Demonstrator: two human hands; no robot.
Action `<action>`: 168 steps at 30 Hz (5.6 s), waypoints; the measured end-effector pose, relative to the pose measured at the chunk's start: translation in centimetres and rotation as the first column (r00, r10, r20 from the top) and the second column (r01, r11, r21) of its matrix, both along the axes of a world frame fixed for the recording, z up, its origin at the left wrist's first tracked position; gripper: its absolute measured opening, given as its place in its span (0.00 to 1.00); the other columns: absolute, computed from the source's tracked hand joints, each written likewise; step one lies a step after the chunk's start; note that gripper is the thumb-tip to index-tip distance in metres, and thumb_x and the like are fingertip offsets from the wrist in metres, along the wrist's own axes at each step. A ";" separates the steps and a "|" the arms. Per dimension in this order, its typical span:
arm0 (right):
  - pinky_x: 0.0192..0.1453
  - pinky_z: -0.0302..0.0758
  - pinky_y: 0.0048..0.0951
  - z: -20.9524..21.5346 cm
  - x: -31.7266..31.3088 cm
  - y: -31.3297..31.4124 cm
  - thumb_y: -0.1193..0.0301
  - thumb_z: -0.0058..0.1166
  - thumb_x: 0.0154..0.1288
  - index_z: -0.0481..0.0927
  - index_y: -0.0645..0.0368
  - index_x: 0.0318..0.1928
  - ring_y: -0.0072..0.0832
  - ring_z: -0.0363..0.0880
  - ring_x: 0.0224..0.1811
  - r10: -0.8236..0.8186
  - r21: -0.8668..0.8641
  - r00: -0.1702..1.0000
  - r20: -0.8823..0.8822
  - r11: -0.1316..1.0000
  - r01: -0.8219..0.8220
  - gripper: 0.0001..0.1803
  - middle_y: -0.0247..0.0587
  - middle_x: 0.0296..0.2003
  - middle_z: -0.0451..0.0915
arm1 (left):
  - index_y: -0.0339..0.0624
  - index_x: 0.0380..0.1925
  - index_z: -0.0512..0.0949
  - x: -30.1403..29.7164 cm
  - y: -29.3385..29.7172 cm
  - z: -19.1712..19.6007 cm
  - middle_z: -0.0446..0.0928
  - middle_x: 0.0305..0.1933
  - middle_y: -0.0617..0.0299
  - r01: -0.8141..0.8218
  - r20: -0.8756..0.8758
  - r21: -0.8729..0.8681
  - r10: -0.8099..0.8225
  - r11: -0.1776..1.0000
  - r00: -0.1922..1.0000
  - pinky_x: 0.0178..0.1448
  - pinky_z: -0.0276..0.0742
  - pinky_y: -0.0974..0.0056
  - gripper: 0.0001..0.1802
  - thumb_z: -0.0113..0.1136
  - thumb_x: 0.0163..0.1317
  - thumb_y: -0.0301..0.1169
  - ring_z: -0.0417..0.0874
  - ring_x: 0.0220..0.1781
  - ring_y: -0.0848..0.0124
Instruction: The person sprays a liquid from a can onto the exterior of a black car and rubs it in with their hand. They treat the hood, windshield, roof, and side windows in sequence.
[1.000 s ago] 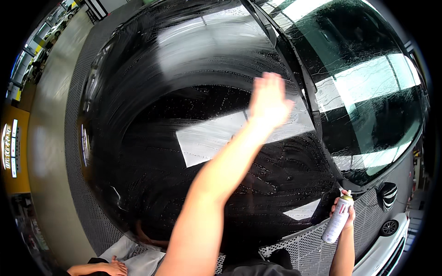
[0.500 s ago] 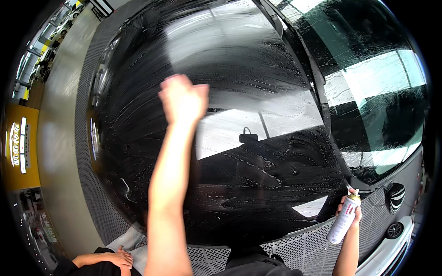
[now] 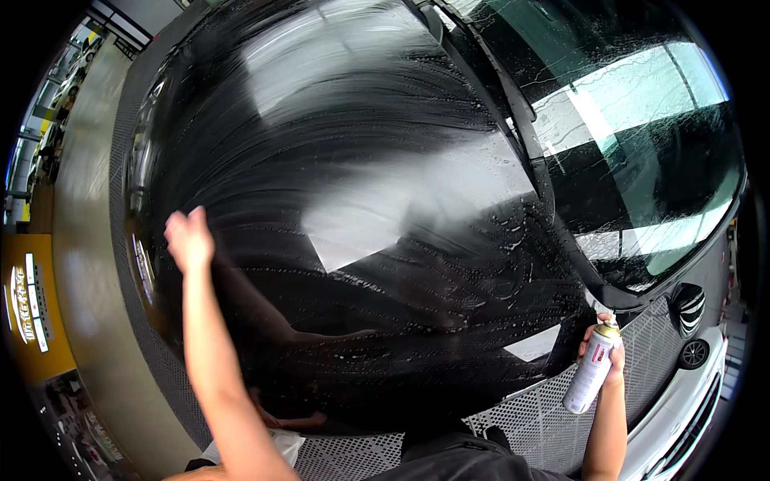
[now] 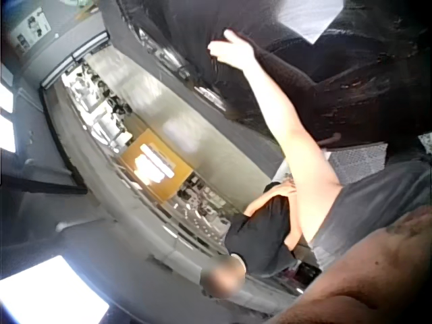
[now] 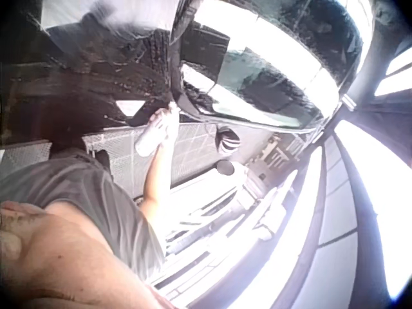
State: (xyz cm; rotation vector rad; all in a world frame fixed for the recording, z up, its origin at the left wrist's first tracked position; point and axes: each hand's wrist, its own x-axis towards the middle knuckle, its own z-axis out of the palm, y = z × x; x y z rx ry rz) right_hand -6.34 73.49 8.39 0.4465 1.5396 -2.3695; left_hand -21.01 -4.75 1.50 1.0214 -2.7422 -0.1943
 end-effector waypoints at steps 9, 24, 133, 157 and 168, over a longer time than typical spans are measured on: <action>0.32 0.88 0.47 -1.0 -0.3 0.7 0.58 0.77 0.50 0.61 0.58 0.69 0.46 0.85 0.34 -0.027 -0.102 0.999 0.031 0.994 0.031 0.51 0.55 0.43 0.76 | 0.25 0.71 0.61 -0.5 23.8 3.2 0.58 0.76 0.36 0.861 0.183 0.092 -0.858 0.501 0.480 0.81 0.47 0.38 0.49 0.66 0.58 0.50 0.54 0.80 0.41; 0.29 0.87 0.43 -1.0 0.2 0.6 0.55 0.75 0.53 0.58 0.59 0.69 0.42 0.84 0.32 -0.063 -0.078 0.997 0.033 0.995 0.066 0.50 0.54 0.42 0.74 | 0.30 0.74 0.58 -2.0 29.7 3.5 0.53 0.81 0.42 0.986 0.085 0.139 -0.993 0.088 0.077 0.84 0.40 0.41 0.47 0.58 0.64 0.51 0.49 0.84 0.48; 0.35 0.85 0.34 -1.5 -0.3 0.9 0.48 0.69 0.54 0.59 0.59 0.72 0.34 0.82 0.39 0.163 0.094 0.972 -0.166 0.984 -0.149 0.52 0.48 0.47 0.73 | 0.28 0.58 0.73 3.7 37.1 3.2 0.70 0.64 0.38 0.758 -0.034 -0.159 -0.770 0.633 0.637 0.72 0.65 0.42 0.28 0.56 0.64 0.40 0.70 0.69 0.46; 0.31 0.86 0.35 -1.6 0.1 0.9 0.50 0.75 0.50 0.59 0.59 0.70 0.36 0.82 0.35 0.008 0.083 0.994 -0.105 0.997 0.001 0.54 0.51 0.45 0.70 | 0.35 0.76 0.57 -0.1 27.3 0.0 0.54 0.82 0.47 0.614 -0.101 -0.043 -0.615 0.788 0.782 0.83 0.36 0.37 0.64 0.72 0.50 0.64 0.47 0.86 0.54; 0.28 0.86 0.34 -1.8 0.1 0.9 0.49 0.76 0.51 0.58 0.58 0.70 0.33 0.81 0.33 -0.007 0.089 0.995 -0.101 0.996 0.016 0.54 0.49 0.45 0.69 | 0.28 0.75 0.57 -2.5 25.8 -0.4 0.53 0.81 0.41 0.547 -0.093 -0.043 -0.549 0.836 0.831 0.83 0.36 0.36 0.67 0.68 0.50 0.70 0.47 0.85 0.51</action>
